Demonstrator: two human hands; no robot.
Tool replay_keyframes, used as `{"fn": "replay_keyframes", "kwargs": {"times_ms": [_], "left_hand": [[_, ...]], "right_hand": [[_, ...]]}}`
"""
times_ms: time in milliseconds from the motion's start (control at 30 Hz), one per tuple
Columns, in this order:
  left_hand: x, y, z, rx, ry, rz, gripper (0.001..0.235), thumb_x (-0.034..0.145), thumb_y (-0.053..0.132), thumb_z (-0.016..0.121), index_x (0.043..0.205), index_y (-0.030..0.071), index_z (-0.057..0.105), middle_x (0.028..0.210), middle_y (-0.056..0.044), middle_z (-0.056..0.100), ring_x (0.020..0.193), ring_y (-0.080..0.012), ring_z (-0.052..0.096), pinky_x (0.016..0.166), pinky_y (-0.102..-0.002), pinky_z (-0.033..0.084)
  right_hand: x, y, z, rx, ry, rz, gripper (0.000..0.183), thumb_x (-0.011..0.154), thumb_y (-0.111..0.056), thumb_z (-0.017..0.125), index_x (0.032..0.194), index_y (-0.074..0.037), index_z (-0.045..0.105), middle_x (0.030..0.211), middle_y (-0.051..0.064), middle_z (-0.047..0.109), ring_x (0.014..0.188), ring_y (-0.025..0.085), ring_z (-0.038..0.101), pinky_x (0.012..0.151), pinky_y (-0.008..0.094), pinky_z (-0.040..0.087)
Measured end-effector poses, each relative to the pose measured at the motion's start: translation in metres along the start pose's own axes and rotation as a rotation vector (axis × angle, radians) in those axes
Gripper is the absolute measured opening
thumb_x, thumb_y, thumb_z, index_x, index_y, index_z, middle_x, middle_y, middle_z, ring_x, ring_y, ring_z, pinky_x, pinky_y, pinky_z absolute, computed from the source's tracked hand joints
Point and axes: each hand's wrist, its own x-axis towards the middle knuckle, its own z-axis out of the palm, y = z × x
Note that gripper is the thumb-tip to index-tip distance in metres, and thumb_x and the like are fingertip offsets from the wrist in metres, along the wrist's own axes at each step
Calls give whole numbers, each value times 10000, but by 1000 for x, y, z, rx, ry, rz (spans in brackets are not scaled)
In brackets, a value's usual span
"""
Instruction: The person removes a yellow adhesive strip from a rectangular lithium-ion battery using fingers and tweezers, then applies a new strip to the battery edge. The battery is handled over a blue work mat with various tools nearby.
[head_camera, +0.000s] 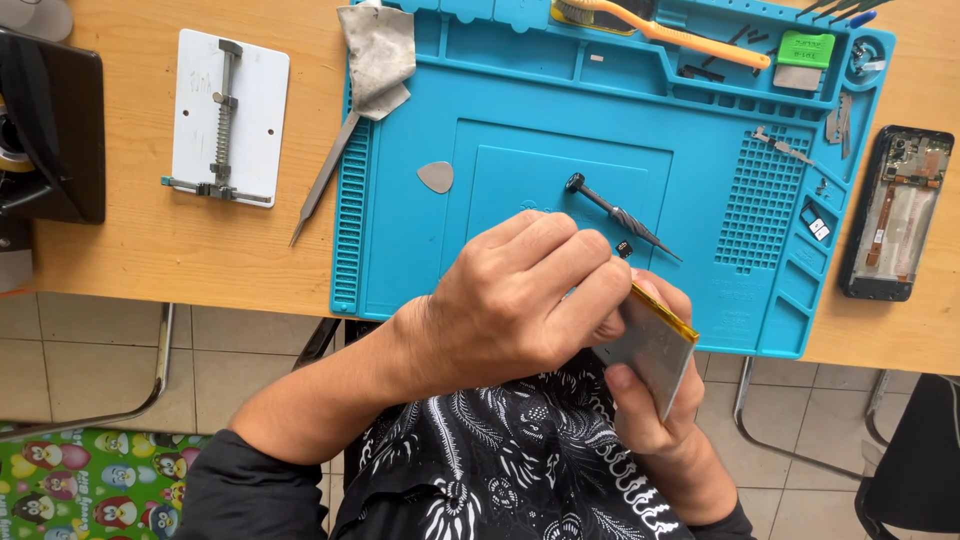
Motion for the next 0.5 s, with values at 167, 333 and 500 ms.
{"fn": "replay_keyframes", "kwargs": {"times_ms": [167, 333, 500], "left_hand": [[-3, 3, 7, -148, 59, -77, 224, 1017, 46, 421, 805, 40, 492, 760, -79, 470, 646, -250, 438, 596, -365, 405], [-7, 5, 9, -357, 82, -200, 62, 942, -21, 563, 881, -16, 552, 823, -129, 548, 684, -297, 524, 644, -402, 465], [-10, 7, 6, -364, 125, -177, 104, 1004, 22, 577, 911, -25, 585, 846, -129, 584, 665, -283, 547, 600, -395, 446]], "right_hand": [[-7, -1, 5, 155, 89, 91, 606, 1013, -216, 464, 1525, 64, 304, 1566, 285, 338, 1482, 402, 390, 1316, 530, 344], [-6, -12, 9, 649, 229, 378, 741, 900, -209, 616, 1511, 97, 328, 1482, 230, 433, 1374, 357, 490, 1166, 460, 459], [4, -23, 13, 772, 172, 357, 699, 936, -217, 608, 1484, 91, 302, 994, 316, 582, 813, 425, 658, 822, 472, 568]]}}
